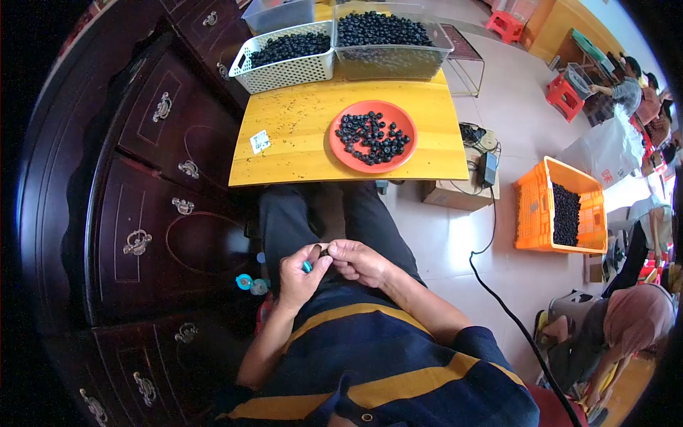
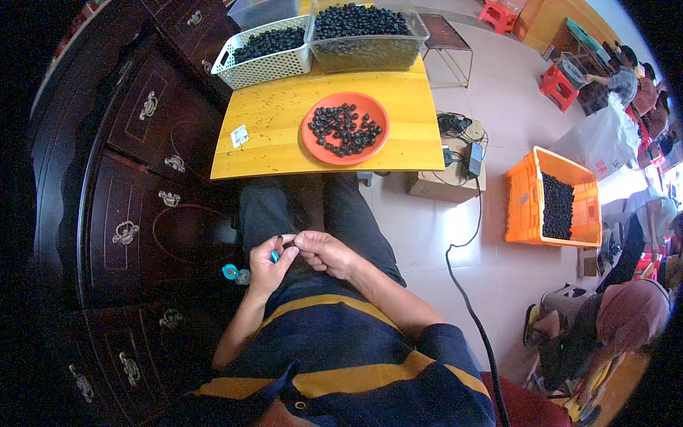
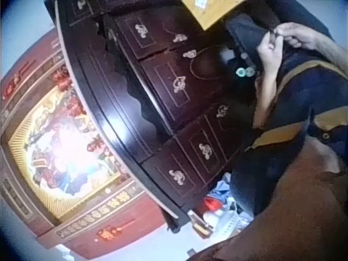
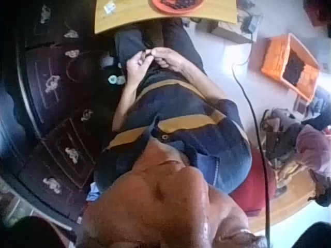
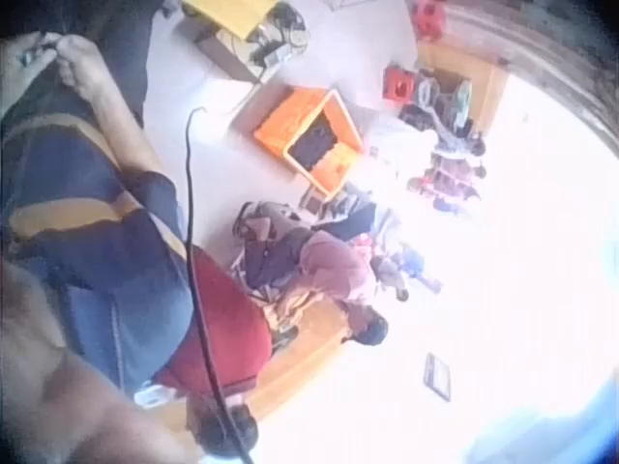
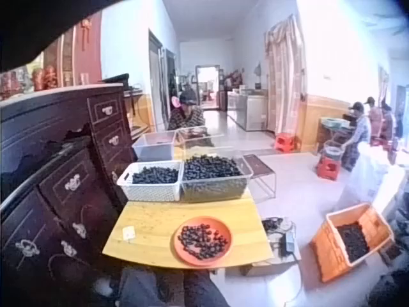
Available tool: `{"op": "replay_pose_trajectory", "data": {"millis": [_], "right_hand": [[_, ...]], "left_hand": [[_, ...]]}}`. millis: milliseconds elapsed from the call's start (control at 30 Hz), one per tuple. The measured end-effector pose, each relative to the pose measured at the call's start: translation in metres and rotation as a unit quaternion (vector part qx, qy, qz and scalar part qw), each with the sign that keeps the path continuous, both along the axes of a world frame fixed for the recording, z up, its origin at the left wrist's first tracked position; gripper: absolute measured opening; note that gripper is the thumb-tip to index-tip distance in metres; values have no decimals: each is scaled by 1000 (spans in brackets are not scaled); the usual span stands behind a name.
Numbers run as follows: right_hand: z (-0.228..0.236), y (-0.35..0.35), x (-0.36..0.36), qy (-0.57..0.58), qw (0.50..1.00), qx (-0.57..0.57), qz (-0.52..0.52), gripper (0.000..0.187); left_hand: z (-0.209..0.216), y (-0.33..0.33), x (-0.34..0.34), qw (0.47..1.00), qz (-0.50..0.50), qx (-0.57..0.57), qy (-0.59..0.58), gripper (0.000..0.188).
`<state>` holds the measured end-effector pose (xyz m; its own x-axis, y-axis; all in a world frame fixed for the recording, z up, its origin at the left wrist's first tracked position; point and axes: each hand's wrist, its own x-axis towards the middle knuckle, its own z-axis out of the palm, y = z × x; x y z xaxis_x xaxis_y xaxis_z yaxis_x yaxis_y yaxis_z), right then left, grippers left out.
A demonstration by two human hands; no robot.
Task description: The person sorts and cleans berries by hand and with a utility knife, placing them into bins.
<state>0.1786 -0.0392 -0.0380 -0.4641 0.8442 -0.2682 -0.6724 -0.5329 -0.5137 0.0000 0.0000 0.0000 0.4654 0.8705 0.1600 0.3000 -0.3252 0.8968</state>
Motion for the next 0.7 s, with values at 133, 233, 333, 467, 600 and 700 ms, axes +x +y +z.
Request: {"op": "replay_pose_trajectory", "data": {"millis": [133,233,333,467,600,700], "right_hand": [[-4,-4,-5,35,999,-31,-27,20],[6,-7,-5,67,996,-48,-43,20],[14,-5,-2,79,994,-52,-53,21],[8,0,-4,110,990,-65,-61,21],[8,5,-9,129,986,-80,-69,20],[10,8,-12,131,984,-95,-79,17]], "left_hand": [[6,-4,6,998,35,55,-4,23],[11,-5,12,996,37,84,-11,24],[8,-1,15,995,33,90,-15,26],[6,4,18,992,33,121,-6,30],[-1,10,14,988,46,150,-13,30],[-2,16,12,983,36,179,-17,29]]}}
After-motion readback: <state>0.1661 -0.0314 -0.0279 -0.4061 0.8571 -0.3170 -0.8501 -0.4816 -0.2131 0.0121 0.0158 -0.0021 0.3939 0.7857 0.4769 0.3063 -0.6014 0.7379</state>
